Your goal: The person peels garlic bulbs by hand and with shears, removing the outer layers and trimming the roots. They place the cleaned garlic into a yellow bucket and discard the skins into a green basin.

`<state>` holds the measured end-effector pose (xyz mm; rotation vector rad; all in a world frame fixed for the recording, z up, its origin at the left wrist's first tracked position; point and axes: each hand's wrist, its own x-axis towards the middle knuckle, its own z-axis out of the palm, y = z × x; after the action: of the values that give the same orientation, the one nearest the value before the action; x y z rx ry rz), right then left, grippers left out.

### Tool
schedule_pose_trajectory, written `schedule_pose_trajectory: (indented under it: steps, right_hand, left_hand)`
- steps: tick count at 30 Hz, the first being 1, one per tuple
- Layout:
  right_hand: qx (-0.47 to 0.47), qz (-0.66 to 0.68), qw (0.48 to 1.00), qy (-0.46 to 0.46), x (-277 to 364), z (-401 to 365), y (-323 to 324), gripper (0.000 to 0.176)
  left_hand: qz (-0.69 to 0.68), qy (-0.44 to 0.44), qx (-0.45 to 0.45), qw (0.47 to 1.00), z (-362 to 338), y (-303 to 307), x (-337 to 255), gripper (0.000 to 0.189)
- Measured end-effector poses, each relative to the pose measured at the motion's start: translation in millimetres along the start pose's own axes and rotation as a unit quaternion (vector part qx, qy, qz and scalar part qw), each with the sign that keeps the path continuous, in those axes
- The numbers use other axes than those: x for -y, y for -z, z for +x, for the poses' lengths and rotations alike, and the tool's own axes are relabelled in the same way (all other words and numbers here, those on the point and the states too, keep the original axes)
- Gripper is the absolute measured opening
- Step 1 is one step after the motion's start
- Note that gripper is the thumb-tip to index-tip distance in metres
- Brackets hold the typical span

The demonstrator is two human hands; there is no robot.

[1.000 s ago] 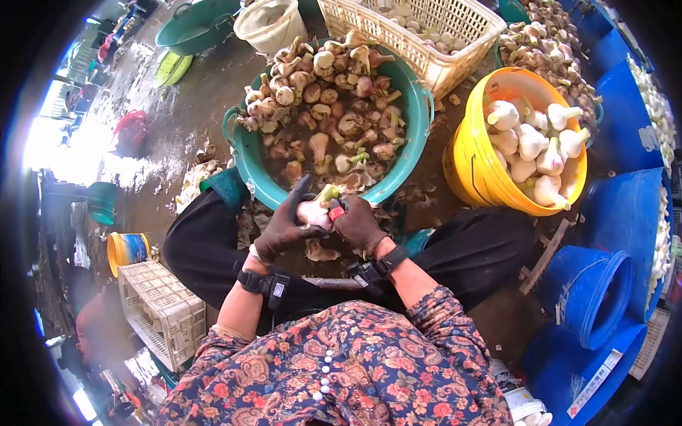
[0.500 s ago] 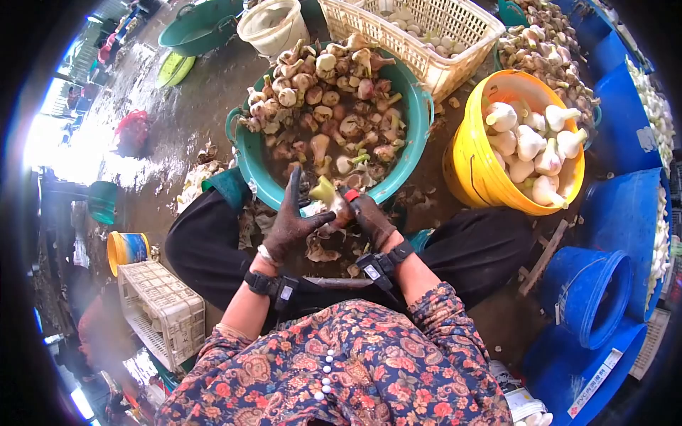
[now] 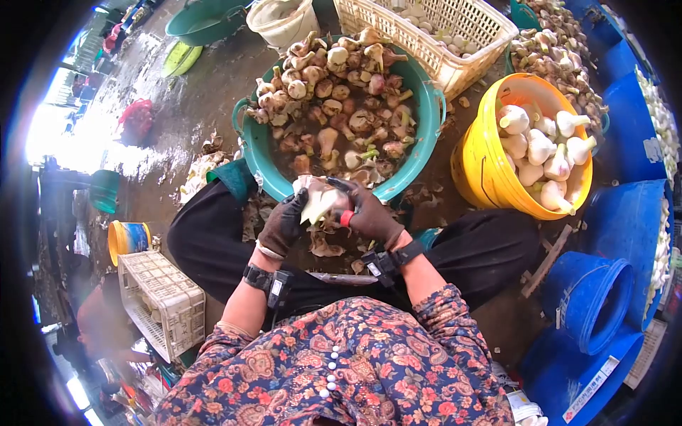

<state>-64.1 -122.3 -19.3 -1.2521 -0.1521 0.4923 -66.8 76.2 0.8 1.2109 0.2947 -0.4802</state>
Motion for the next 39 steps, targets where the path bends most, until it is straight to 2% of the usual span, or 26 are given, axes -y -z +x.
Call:
schedule_pose_trajectory:
  steps: [1,2,4,6,8,9,10,12,14,16,18,19,20,21,22,23,24,26,27,30,32,34,36,37,38,39]
  right_hand:
    - [-0.067,-0.377,0.909,0.165,16.1,-3.4,-6.5,0.052]
    - [-0.066,-0.377,0.909,0.166,13.0,-3.0,-8.2,0.052]
    - [-0.028,-0.528,0.823,0.206,5.0,-1.9,-9.7,0.045]
    - [-0.030,-0.507,0.838,0.200,-2.4,0.4,-11.2,0.037]
    - [-0.159,-0.316,0.931,0.089,-22.3,3.7,-12.3,0.028]
    - [-0.229,0.025,0.973,0.013,-24.9,3.8,-18.4,0.019]
    - [-0.233,0.024,0.972,0.014,-29.7,6.8,-8.3,0.019]
    - [-0.244,0.211,0.944,-0.070,-45.8,14.6,17.9,0.019]
    - [-0.257,0.125,0.956,-0.068,-19.4,8.0,15.8,0.017]
    - [-0.249,0.277,0.924,-0.084,-44.9,11.2,32.4,0.025]
    - [-0.290,0.398,0.868,-0.060,-46.3,7.0,37.7,0.026]
    - [-0.261,0.351,0.898,-0.046,-50.7,9.0,46.1,0.027]
    - [-0.229,0.303,0.924,-0.032,-55.6,10.7,53.9,0.027]
    - [-0.226,0.303,0.925,-0.033,-39.7,6.1,50.1,0.027]
    - [-0.183,-0.024,0.980,0.077,-6.9,-1.9,39.5,0.028]
    - [-0.121,-0.347,0.913,0.180,10.4,-4.5,32.3,0.034]
    - [-0.120,-0.123,0.978,0.116,-25.0,6.9,37.3,0.041]
    - [-0.130,-0.406,0.852,0.302,-31.7,17.7,35.6,0.040]
    - [-0.092,-0.335,0.904,0.249,-23.2,9.1,28.2,0.033]
    - [-0.114,-0.466,0.851,0.214,-31.3,4.8,32.4,0.031]
    - [-0.120,-0.470,0.864,0.136,-46.6,4.4,36.2,0.028]
    - [-0.172,-0.288,0.941,0.045,-70.6,10.4,44.3,0.026]
    - [-0.165,0.071,0.984,0.015,-135.0,30.0,68.0,0.031]
    - [-0.176,0.282,0.942,-0.041,-104.6,23.3,59.4,0.034]
    - [-0.178,0.479,0.854,-0.094,-63.7,14.5,46.5,0.036]
    - [-0.184,0.464,0.864,-0.071,-56.3,9.4,45.8,0.038]
  left_hand:
    - [0.033,-0.006,0.005,0.999,-3.4,0.3,-6.7,0.032]
    - [0.033,-0.007,0.005,0.999,-2.2,1.7,-8.2,0.032]
    - [0.048,0.083,-0.025,0.995,1.6,0.4,-13.0,0.031]
    - [0.050,0.057,-0.043,0.996,-1.7,-6.2,-16.4,0.032]
    - [0.054,0.003,-0.076,0.996,-4.2,-16.1,-22.5,0.033]
    - [0.086,-0.038,-0.085,0.992,-3.7,-9.2,-17.5,0.033]
    - [0.150,-0.108,-0.040,0.982,-10.2,-6.0,-19.5,0.030]
    - [0.088,0.016,0.027,0.996,-10.6,8.3,-17.2,0.027]
    - [0.029,0.027,0.018,0.999,-20.1,7.9,-20.1,0.026]
    - [-0.027,0.043,0.013,0.999,-27.2,20.4,-17.1,0.025]
    - [-0.353,0.001,0.144,0.925,-28.5,48.7,-5.3,0.026]
    - [-0.032,0.014,0.067,0.997,-51.0,8.7,-70.2,0.028]
    - [0.155,0.006,0.177,0.972,-41.5,20.0,-73.3,0.038]
    - [0.251,-0.012,0.204,0.946,-33.2,13.2,-71.6,0.044]
    - [0.346,-0.029,0.228,0.910,-26.9,2.5,-66.9,0.049]
    - [0.420,-0.065,0.158,0.891,-20.7,-2.1,-57.8,0.058]
    - [0.427,-0.106,0.072,0.895,-16.6,-9.0,-47.9,0.057]
    - [0.296,-0.113,0.073,0.946,1.4,-21.3,-38.2,0.049]
    - [0.288,-0.120,0.082,0.947,3.8,-28.8,-33.1,0.033]
    - [0.274,-0.072,0.066,0.957,5.6,-37.4,-29.5,0.021]
    - [0.254,-0.028,0.073,0.964,-7.1,-46.8,-37.7,0.018]
    - [0.211,-0.008,0.139,0.967,-17.1,-44.6,-38.6,0.016]
    - [0.179,0.005,0.159,0.971,-35.3,-43.2,-54.1,0.015]
    - [0.140,-0.017,0.194,0.971,-42.1,-34.6,-56.9,0.017]
    - [0.100,-0.039,0.227,0.968,-46.5,-24.2,-62.0,0.018]
    - [0.130,-0.019,0.260,0.957,-47.1,-12.5,-72.7,0.019]
